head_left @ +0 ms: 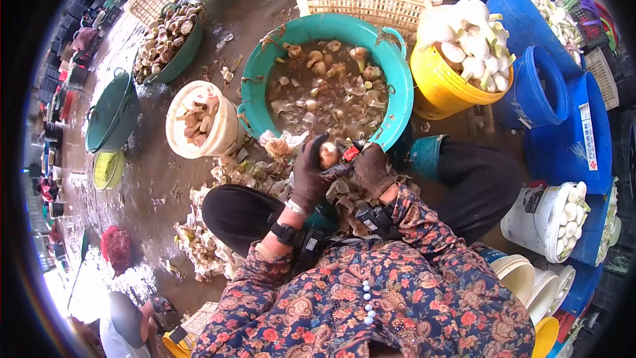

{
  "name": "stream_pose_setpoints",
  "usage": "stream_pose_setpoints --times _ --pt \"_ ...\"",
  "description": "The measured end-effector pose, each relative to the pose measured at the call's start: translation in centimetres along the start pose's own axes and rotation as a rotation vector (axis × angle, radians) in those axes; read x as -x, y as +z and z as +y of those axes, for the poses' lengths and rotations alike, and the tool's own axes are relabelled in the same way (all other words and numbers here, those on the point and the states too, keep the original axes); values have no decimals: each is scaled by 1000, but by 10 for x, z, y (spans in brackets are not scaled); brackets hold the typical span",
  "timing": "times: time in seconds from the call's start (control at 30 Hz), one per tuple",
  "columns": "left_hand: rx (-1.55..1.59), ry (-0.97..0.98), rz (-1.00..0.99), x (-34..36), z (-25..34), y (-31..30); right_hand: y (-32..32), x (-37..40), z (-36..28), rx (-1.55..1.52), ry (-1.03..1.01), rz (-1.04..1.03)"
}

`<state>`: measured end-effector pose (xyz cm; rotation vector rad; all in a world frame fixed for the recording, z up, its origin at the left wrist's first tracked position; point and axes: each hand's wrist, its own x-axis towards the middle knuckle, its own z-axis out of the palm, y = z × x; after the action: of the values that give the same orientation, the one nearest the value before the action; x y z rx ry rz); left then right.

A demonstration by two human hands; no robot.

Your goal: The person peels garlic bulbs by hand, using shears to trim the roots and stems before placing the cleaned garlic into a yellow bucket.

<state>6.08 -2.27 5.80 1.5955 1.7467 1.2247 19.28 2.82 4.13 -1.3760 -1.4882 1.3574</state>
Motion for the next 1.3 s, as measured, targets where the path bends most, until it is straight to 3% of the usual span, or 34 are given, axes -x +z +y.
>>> stream_pose_setpoints --times 0.03,0.1,0.13,0.2,0.33,0.37,0.4,0.43,0.5,0.57,0.6,0.63,0.67,0.7,0.73,0.83,0.87,0.9,0.93,0.97,1.0,1.03,1.07,1.1,1.17,1.23,1.27,1.3 --pt "-1 0 4 2 -1 0 4 -2 14 1 -3 -3" --pt "-92 117 126 4 -6 3 13 -8 44 -385 198 -62" --pt "-99 122 138 5 -10 5 13 -8 49 -384 198 -61" --pt "-106 114 125 6 -11 7 10 -1 29 -44 14 1" --pt "-164 217 108 3 -16 7 4 8 5 -5 76 -54" --pt "-164 217 108 0 -14 4 9 8 9 -200 49 -55" --pt "344 -188 -1 -3 -11 1 11 8 12 -396 22 -57" --pt "849 -597 -114 -4 -9 -1 9 9 16 -395 23 -57" --pt "961 -542 -176 3 -15 2 3 11 -9 -759 366 -55" --pt "803 -193 -118 11 -19 16 -5 3 10 -676 436 -142" --pt "1194 -512 -73 5 -19 19 -8 2 6 -731 541 -236" --pt "1193 -512 -76 5 -21 20 -12 3 2 -783 649 -330" --pt "946 -527 -205 6 -21 20 -14 5 0 -833 760 -424" --pt "698 -534 -326 8 -21 21 -15 6 2 -833 765 -419" --pt "699 -536 -327 9 -22 21 -14 4 2 -804 719 -400" --pt "-39 38 41 -1 1 5 -9 -15 45 -630 684 -332" --pt "-92 166 -63 -4 -3 -1 -12 -14 47 -349 420 -414" --pt "-95 162 -63 -2 -13 -1 -14 -11 31 -66 152 -483" --pt "29 39 -190 3 -30 3 -19 -11 14 202 214 -559" --pt "152 -83 -315 2 -30 2 -17 -12 19 202 212 -562" --pt "221 -212 -181 4 -28 7 -13 -12 27 47 70 -543" --pt "220 -213 -182 3 -29 6 -11 -11 34 -106 -67 -520" --pt "499 -468 -158 -2 -22 3 -16 -6 16 -237 88 -566" --pt "777 -723 -128 -4 -18 0 -21 -3 7 -238 90 -567" --pt "824 -643 -194 5 -40 -3 -25 -1 -3 -594 154 -598" --pt "81 -80 -127 21 -94 11 -22 0 -4 -735 150 -590" --pt "166 -220 -87 9 -52 -5 -23 0 -9 -974 190 -629" --pt "247 -122 51 9 -56 -10 -23 0 -11 -1213 229 -663"
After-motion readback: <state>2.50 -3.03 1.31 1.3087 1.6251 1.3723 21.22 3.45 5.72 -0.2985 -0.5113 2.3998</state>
